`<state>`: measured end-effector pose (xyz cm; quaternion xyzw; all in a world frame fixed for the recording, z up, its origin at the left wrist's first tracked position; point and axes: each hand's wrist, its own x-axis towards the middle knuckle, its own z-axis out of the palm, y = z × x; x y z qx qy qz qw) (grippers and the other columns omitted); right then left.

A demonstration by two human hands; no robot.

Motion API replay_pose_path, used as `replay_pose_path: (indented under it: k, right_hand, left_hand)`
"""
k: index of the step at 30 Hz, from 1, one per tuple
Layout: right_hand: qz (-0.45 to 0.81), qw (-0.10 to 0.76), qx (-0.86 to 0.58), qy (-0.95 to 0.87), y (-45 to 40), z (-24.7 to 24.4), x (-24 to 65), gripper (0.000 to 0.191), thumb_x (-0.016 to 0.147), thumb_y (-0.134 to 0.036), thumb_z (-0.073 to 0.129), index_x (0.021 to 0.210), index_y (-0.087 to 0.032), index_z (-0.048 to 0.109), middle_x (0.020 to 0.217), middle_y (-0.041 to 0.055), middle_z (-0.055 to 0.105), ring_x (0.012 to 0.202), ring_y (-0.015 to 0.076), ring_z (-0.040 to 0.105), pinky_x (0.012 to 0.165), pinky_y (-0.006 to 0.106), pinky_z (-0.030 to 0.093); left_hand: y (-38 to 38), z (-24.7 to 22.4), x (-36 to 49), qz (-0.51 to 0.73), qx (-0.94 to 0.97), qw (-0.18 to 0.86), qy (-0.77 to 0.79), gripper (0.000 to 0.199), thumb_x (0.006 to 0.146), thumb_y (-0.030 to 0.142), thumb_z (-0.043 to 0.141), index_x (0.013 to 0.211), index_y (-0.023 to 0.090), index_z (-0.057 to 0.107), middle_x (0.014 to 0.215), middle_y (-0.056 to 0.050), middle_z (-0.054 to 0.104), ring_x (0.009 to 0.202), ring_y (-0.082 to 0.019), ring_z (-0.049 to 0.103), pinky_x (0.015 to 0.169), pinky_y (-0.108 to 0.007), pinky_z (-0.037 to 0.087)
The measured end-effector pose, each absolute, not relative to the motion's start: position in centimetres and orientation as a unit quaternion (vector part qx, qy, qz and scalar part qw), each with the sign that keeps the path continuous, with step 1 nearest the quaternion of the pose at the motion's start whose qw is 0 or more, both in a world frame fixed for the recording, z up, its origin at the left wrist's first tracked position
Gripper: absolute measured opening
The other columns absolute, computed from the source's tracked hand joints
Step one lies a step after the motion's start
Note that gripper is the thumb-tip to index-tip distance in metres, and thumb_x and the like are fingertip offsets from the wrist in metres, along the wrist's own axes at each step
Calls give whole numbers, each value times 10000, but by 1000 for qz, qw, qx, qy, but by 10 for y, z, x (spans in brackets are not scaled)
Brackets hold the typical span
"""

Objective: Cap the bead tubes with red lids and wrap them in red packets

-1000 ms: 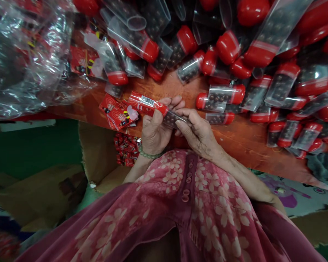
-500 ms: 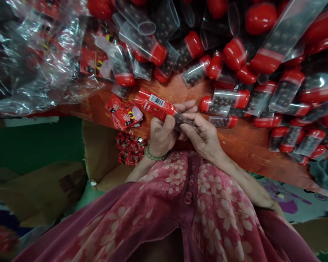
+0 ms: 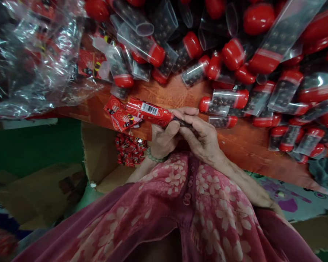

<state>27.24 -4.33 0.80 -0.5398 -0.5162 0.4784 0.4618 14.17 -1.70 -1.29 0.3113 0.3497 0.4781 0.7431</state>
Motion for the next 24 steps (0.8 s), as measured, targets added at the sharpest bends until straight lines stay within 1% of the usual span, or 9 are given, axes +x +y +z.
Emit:
replay_pose_path:
  k: [1,3,5,8,12,16,19,21,24]
  right_hand:
    - [489,466,-535,-508,-43,8,272,260,991,-338,667,1235,-281,738,1219,37,780,1099,203,756,964,343,638]
    - [513,475,-523,-488,-42,8,270,255,993,-343,666,1235,-297,731,1238,25,773,1097,190,756,945,325,644]
    - [523,473,-525,-477,-41,8,270,215,991,-361,668,1182,-286,733,1138,20,783,961,162,768,836,290,658]
    - [540,450,-537,-466,-38,8,269,214,982,-408,676,1120,-249,718,904,1,756,722,125,722,673,254,637]
    - [561,445,-534,-449,-39,7,268,238,970,-433,689,1096,-232,697,797,-25,707,614,102,678,606,233,609]
    - [530,474,-544,-446,-43,8,268,156,969,-351,699,1085,-246,710,886,-16,717,631,91,668,619,235,595]
    - [536,470,-545,-441,-43,12,268,146,967,-358,703,1063,-249,714,832,-25,701,610,93,650,593,236,568]
    - [562,459,-541,-425,-40,16,268,175,966,-412,699,1029,-249,705,760,-35,684,589,100,642,579,241,557]
    - [604,452,-534,-381,-32,19,267,251,947,-492,707,1018,-252,698,702,-42,671,578,110,633,584,252,551]
  left_hand:
    - [-18,-13,142,473,310,747,350,265,900,497,737,975,251,674,1090,-26,778,996,-174,745,863,-300,612]
    - [-16,-14,140,465,310,752,349,268,901,500,732,987,252,681,1088,-26,780,949,-171,748,835,-298,615]
    - [-12,-13,137,462,315,759,334,301,877,512,754,1032,259,703,1118,-28,778,964,-181,751,846,-306,615]
    - [-7,-9,135,473,292,768,317,493,790,614,804,1135,275,705,1199,-39,761,1092,-235,742,885,-343,617]
    - [-8,-4,139,479,233,747,398,507,791,686,766,1030,244,696,1125,-56,760,1109,-266,735,736,-314,611]
    - [-18,-6,148,498,205,742,399,415,821,641,765,968,261,687,1031,-37,751,952,-215,747,519,-231,494]
    - [-21,-11,151,495,208,746,393,411,841,645,740,984,263,685,944,-21,735,736,-151,696,481,-226,451]
    - [-20,-14,150,470,223,759,392,440,841,654,733,1006,249,690,803,-4,695,573,-100,585,455,-220,408]
    - [-15,-14,145,443,235,781,372,569,746,718,780,1004,217,703,717,-8,665,530,-90,527,447,-221,389]
